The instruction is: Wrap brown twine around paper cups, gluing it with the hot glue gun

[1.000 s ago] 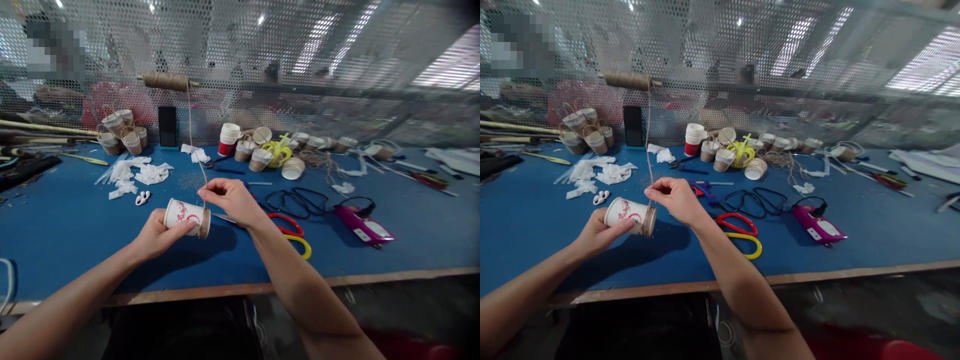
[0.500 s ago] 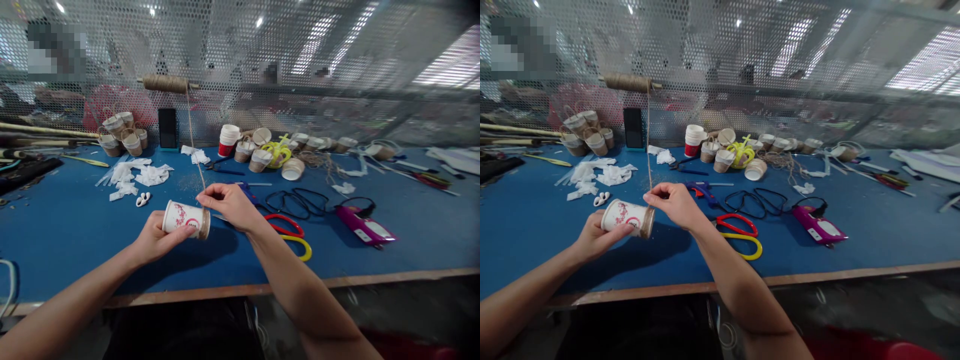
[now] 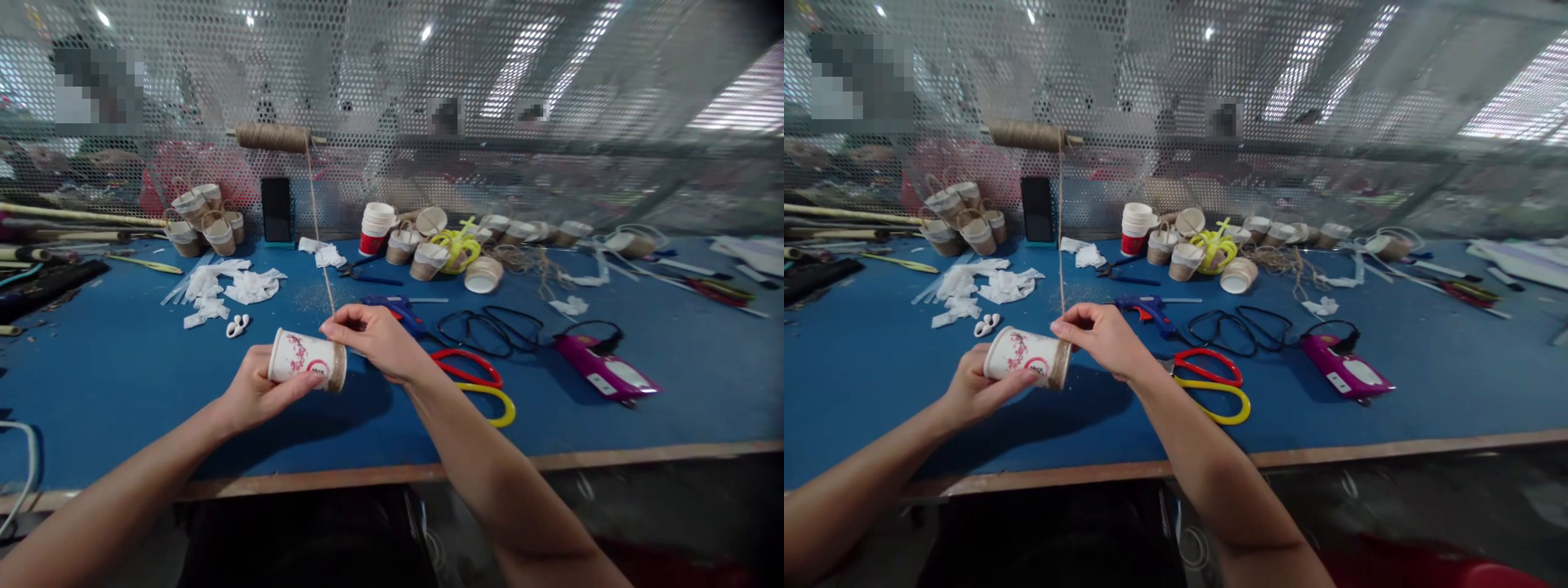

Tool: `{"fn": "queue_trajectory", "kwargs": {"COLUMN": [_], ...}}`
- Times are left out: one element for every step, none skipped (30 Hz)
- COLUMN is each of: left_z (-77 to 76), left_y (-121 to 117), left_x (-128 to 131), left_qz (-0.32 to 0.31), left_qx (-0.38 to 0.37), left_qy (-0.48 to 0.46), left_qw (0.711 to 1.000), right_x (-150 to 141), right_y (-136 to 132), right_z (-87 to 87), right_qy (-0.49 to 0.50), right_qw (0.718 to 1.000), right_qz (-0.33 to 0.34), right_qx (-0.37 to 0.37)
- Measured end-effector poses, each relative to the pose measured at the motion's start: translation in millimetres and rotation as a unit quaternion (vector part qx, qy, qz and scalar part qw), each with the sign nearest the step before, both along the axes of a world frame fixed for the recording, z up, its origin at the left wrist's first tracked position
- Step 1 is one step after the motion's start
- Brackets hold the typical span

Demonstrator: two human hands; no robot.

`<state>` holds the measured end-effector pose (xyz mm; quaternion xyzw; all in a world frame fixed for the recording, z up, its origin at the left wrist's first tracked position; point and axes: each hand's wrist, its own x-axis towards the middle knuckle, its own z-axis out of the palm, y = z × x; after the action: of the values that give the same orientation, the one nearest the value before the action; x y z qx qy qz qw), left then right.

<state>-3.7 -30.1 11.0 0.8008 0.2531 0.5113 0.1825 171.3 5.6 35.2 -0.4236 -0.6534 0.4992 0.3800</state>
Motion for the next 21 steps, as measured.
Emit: {"fn": "queue_trajectory", "kwargs": {"left_z": [-0.4,-0.7,-0.8,-0.7,-0.4,0.0,0.4,0.6,0.8,0.8,0.7,0.6,0.4,0.4,0.4,0.6,0.8,0.9,1.0,1.0,0.9], "left_y": [0.2,0.3,0.5,0.5,0.5,0.4,0.2,0.0,-0.1,-0.3,-0.4,-0.4,-0.4,-0.3,-0.1,0.2,0.5,0.8,1.1,1.4,1.5], "left_x": [-0.2,-0.4,-0.6,-0.7,-0.8,-0.9,-1.0,-1.1,-1.3,-1.4,-1.6,-1.8,-1.9,-2.0,-2.0,-2.0,-2.0,-2.2,-2.3,-2.6,-3.0], "left_qz": [0.0,-0.001,-0.002,-0.003,-0.005,-0.007,-0.008,-0.008,-0.005,-0.001,0.003,0.007,0.01,0.013,0.013,0.013,0.012,0.009,0.005,0.002,0.001], "left_qx": [0.003,0.006,0.009,0.01,0.011,0.011,0.01,0.008,0.004,-0.001,-0.009,-0.018,-0.028,-0.037,-0.045,-0.05,-0.053,-0.05,-0.044,-0.034,-0.024], "left_qy": [0.001,0.002,0.001,0.001,0.001,0.001,0.0,0.001,0.002,0.002,0.002,0.002,0.001,0.0,-0.002,-0.004,-0.005,-0.006,-0.006,-0.005,-0.001], "left_qw": [1.0,1.0,1.0,1.0,1.0,1.0,1.0,1.0,1.0,1.0,1.0,1.0,1.0,0.999,0.999,0.999,0.999,0.999,0.999,0.999,1.0], "right_x": [-0.2,-0.3,-0.3,-0.3,-0.2,0.0,0.1,0.2,0.2,0.1,-0.2,-0.4,-0.8,-1.2,-1.7,-2.3,-2.8,-3.3,-3.7,-4.0,-4.2], "right_y": [-0.2,-0.3,-0.4,-0.4,-0.3,-0.1,0.1,0.4,0.8,1.2,1.7,2.3,2.8,3.3,3.8,4.2,4.4,4.6,4.5,4.2,3.8], "right_z": [0.3,0.6,0.9,1.1,1.2,1.2,0.9,0.4,-0.4,-1.3,-2.3,-3.4,-4.5,-5.5,-6.5,-7.3,-7.9,-8.4,-8.7,-8.8,-8.8], "right_qy": [0.001,0.001,0.001,0.001,0.001,0.0,-0.003,-0.005,-0.007,-0.008,-0.007,-0.005,-0.004,-0.002,0.001,0.004,0.01,0.018,0.026,0.033,0.036], "right_qw": [1.0,1.0,1.0,1.0,1.0,1.0,1.0,1.0,1.0,1.0,1.0,1.0,1.0,0.999,0.999,0.999,0.998,0.998,0.997,0.996,0.995], "right_qz": [0.003,0.004,0.005,0.006,0.007,0.007,0.009,0.01,0.012,0.013,0.013,0.013,0.012,0.011,0.011,0.01,0.01,0.011,0.013,0.016,0.018], "right_qx": [-0.003,-0.005,-0.008,-0.011,-0.013,-0.014,-0.013,-0.012,-0.013,-0.015,-0.018,-0.022,-0.027,-0.031,-0.036,-0.043,-0.053,-0.065,-0.077,-0.085,-0.09]}}
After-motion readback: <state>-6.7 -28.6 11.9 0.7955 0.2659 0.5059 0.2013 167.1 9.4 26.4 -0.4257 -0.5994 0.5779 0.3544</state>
